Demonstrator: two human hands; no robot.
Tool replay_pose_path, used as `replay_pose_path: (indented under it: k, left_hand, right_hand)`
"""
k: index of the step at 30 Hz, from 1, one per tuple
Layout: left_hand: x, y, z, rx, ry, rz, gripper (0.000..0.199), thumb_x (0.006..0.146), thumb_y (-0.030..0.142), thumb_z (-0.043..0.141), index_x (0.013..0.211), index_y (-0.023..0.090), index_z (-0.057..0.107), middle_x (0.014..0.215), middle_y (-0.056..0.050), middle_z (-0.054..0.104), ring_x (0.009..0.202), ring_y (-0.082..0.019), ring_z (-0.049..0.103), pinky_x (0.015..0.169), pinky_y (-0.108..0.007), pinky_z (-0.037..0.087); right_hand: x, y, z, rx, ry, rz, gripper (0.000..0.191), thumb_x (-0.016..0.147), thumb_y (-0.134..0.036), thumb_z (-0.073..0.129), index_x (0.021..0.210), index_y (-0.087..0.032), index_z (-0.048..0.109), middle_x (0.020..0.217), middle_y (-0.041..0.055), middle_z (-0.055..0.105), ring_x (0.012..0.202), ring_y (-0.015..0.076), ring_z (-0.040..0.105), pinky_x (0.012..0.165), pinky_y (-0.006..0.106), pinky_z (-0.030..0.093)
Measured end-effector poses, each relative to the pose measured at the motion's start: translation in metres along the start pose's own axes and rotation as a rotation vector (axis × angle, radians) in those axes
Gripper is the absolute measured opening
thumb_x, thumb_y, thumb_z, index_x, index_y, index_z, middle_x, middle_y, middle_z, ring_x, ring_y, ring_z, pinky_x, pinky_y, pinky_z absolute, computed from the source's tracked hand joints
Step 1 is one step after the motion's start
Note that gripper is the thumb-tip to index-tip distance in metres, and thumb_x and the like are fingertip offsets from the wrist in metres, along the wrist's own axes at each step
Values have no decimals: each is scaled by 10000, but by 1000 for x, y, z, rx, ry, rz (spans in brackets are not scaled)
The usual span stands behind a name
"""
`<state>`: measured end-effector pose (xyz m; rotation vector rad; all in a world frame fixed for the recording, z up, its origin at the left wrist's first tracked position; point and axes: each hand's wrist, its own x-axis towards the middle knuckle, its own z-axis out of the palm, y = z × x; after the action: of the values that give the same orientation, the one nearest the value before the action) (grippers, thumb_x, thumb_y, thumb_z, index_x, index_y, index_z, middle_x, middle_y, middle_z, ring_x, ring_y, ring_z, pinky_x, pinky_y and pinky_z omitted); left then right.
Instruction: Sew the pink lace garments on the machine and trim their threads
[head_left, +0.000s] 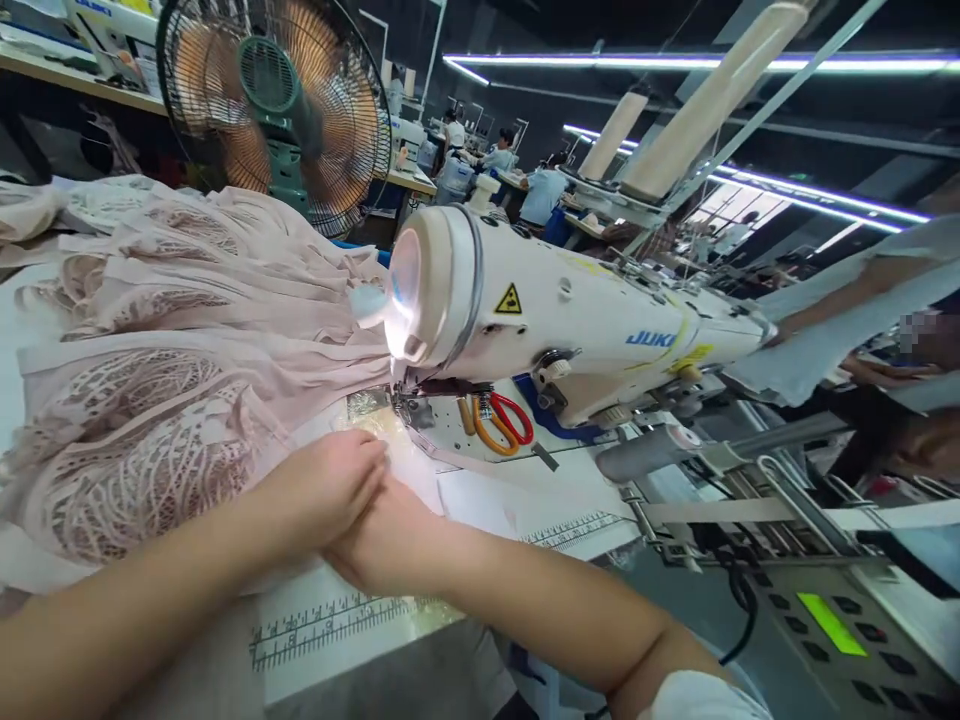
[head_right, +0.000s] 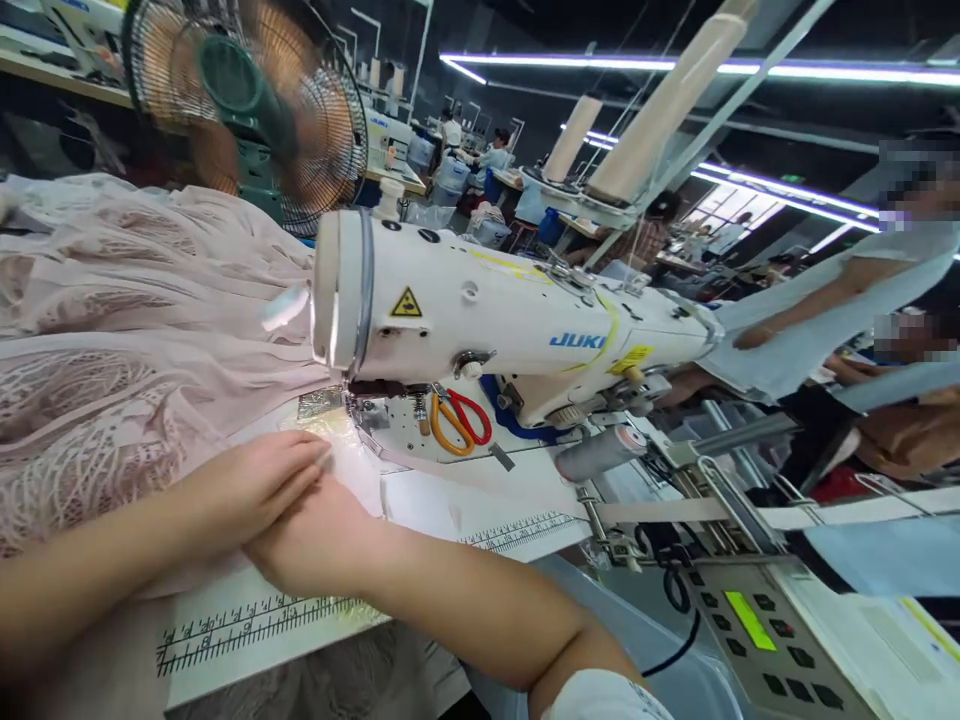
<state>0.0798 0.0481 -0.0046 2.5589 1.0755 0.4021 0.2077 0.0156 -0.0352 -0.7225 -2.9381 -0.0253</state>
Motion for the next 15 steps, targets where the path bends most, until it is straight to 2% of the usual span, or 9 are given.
replay_pose_path:
  k: [3,5,7,10,12,15]
  left_hand:
    - [-20,-3,8,35,-39,-31,482,941,361,275,1223,135,594,1322,-140,570,1211,-268,523,1009,-405,443]
    - [-26,-9,12,40,-77,-26,552,949,447,266,1328,132,515,1445,-126,456,1328,-269,418,1103,-425,358]
    - [-25,-16,13,36,-115,16,585,945,505,280,1365,151,481,1487,-110,392,1364,-267,369,1137,-433,308]
    - [-15,-27,13,45,-137,88,588,944,518,297,1386,163,457,1494,-103,381,1374,-259,354,1154,-426,272]
    - [-7,-34,11,64,-137,122,581,951,505,288,1390,161,451,1486,-102,398,1371,-251,358,1153,-414,274]
    - [4,-43,6,88,-130,169,564,960,478,283,1376,146,466,1476,-110,415,1359,-244,376,1137,-389,305]
  right_hand:
    - [-8,-3,-9,-17,-9,-20,222,883,-195,484,936,-149,695,926,105,702,976,298,583,923,477,427]
    - [-21,-3,-20,23,4,-12,207,894,-246,515,930,-134,686,930,98,698,1013,276,574,960,421,424]
    - [-40,0,-33,91,1,36,224,902,-280,525,965,-118,666,961,93,692,1011,240,579,943,352,452]
    - [-71,9,-49,177,19,182,211,895,-236,524,1033,-117,629,1088,120,666,1013,228,590,891,350,490]
    - [-88,14,-51,226,42,263,206,889,-209,519,1051,-125,616,1145,143,645,1035,239,587,885,374,500]
    - [-104,14,-46,278,66,289,245,891,-205,508,1104,-116,592,1228,164,601,1138,256,545,964,399,475]
